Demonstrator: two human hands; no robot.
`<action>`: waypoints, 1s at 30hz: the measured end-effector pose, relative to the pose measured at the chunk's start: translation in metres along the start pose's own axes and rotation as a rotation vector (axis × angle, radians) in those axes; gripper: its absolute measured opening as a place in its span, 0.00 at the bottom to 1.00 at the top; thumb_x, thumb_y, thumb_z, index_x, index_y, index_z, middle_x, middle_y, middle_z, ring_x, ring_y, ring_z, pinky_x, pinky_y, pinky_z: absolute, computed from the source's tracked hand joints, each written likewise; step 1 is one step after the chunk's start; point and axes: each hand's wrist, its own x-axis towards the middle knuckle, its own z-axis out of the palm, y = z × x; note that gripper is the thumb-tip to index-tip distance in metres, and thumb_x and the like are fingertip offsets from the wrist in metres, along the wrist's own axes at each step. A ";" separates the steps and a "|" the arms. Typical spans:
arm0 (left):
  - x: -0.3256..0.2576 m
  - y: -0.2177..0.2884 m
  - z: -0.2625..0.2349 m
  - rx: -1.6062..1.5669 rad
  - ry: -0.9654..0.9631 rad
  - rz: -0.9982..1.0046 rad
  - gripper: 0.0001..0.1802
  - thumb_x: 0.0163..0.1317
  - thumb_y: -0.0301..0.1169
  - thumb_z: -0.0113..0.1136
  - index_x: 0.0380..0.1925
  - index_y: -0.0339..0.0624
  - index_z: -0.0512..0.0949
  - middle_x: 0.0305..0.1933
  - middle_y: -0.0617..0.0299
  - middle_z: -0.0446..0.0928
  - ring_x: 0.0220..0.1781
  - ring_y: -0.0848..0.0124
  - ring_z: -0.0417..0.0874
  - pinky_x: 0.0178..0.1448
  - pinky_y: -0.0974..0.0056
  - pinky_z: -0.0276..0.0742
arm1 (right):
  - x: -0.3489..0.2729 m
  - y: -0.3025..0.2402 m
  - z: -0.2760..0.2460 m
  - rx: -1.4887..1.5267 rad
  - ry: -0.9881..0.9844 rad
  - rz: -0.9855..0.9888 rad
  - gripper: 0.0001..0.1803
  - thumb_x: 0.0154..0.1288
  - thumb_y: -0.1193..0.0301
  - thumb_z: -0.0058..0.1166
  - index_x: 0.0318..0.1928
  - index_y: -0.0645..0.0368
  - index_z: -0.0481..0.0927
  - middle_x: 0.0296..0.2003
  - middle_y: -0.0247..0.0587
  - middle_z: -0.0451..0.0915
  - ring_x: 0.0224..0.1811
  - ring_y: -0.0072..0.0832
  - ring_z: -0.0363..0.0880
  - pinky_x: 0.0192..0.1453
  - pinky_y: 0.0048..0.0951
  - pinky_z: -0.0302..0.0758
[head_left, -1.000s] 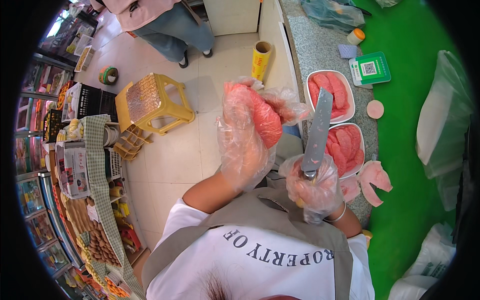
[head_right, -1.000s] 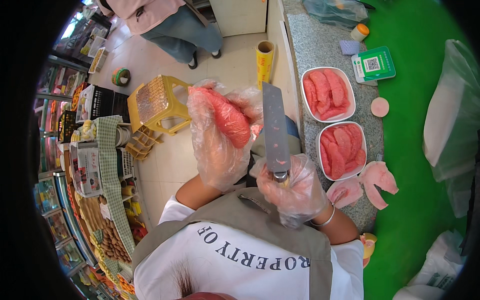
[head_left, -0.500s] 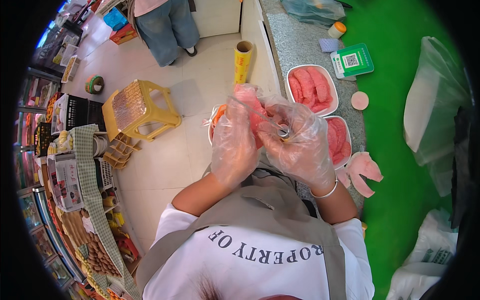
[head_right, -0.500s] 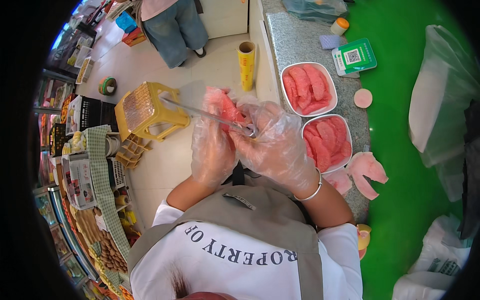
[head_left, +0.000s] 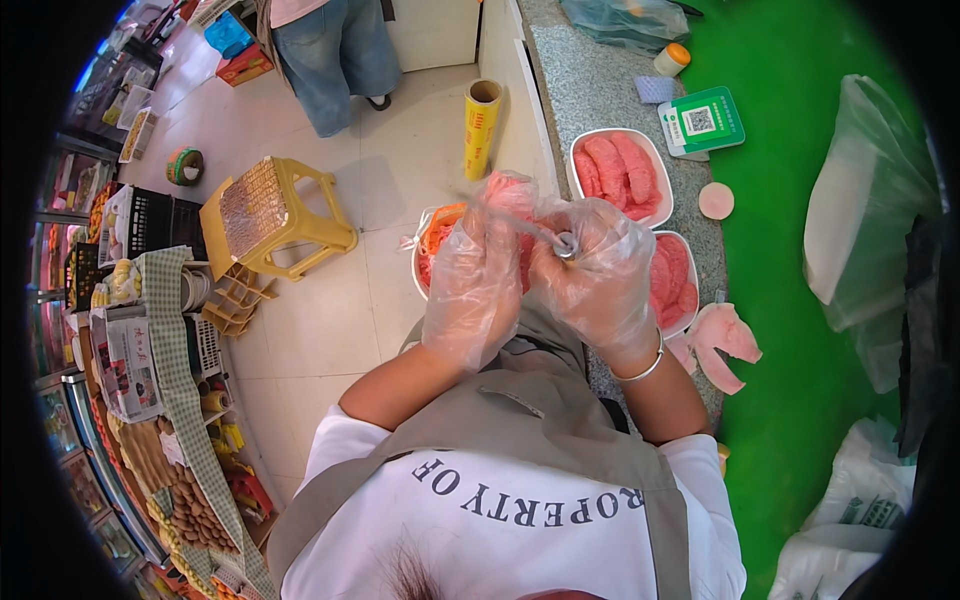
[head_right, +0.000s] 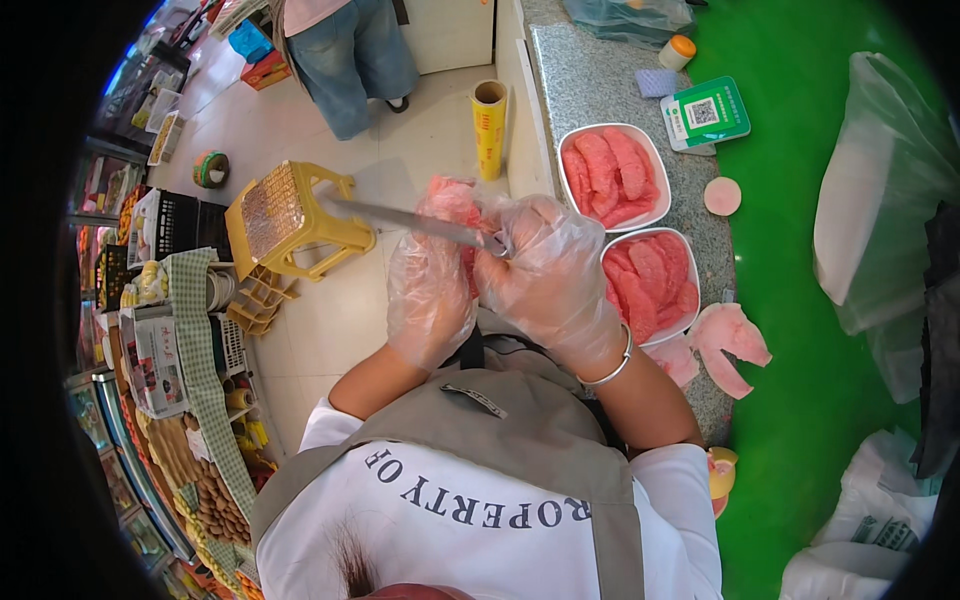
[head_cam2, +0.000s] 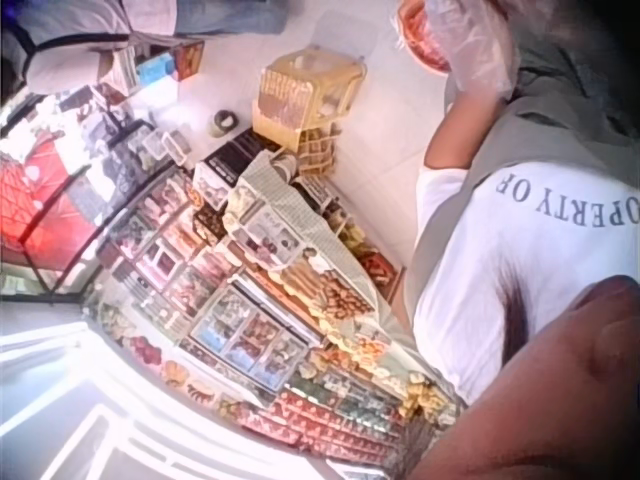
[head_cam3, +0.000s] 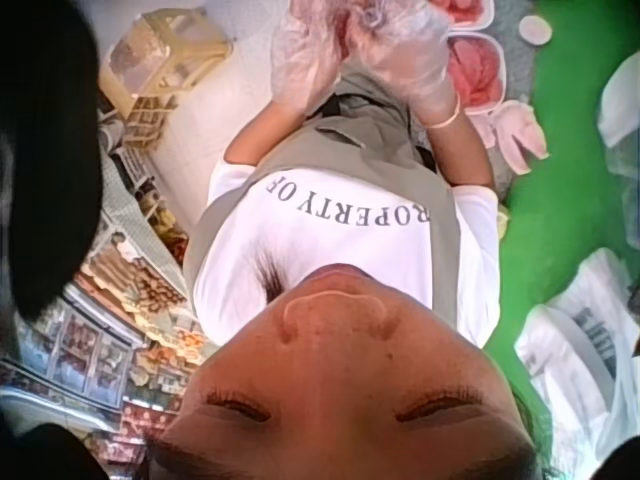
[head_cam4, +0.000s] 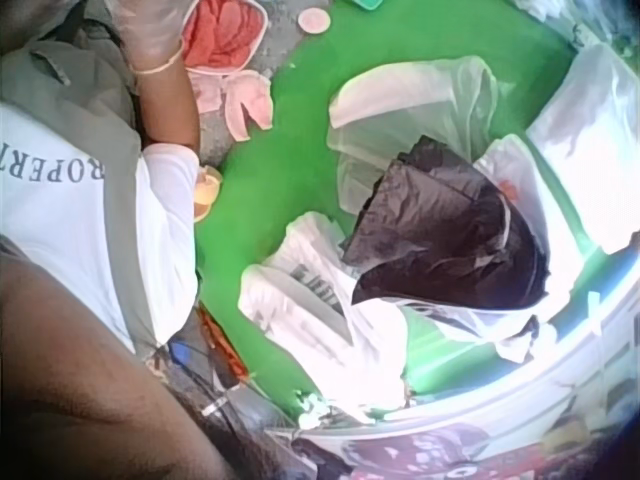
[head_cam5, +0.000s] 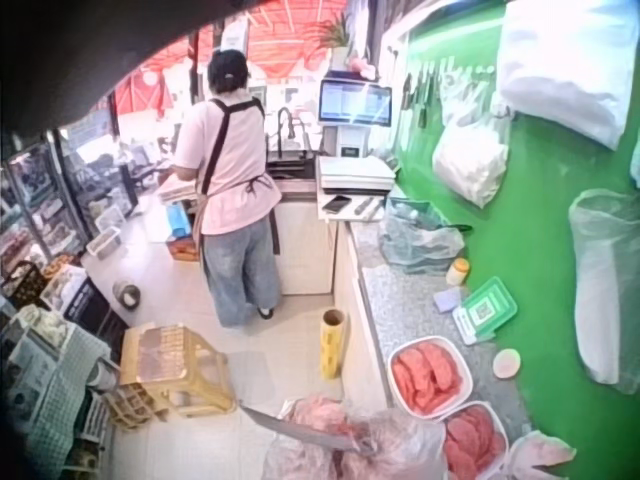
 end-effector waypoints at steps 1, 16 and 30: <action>0.001 0.003 0.000 0.033 0.004 0.022 0.25 0.81 0.41 0.38 0.67 0.34 0.66 0.66 0.51 0.72 0.69 0.61 0.71 0.74 0.61 0.62 | 0.001 0.000 0.002 0.033 0.023 0.032 0.09 0.51 0.77 0.63 0.35 0.62 0.82 0.27 0.49 0.79 0.26 0.47 0.79 0.28 0.42 0.76; 0.013 0.009 -0.005 -0.148 0.039 -0.034 0.25 0.79 0.48 0.42 0.57 0.37 0.72 0.47 0.61 0.77 0.51 0.72 0.78 0.59 0.65 0.74 | -0.001 0.014 0.012 0.480 0.036 0.382 0.08 0.60 0.75 0.61 0.31 0.69 0.80 0.21 0.52 0.79 0.20 0.39 0.79 0.26 0.37 0.72; 0.041 -0.002 -0.029 -1.502 -0.169 -0.397 0.21 0.74 0.51 0.51 0.54 0.48 0.71 0.44 0.58 0.70 0.37 0.69 0.71 0.38 0.69 0.74 | -0.018 0.019 0.007 0.510 0.053 0.431 0.05 0.62 0.79 0.59 0.37 0.67 0.77 0.23 0.31 0.76 0.25 0.15 0.67 0.28 0.23 0.68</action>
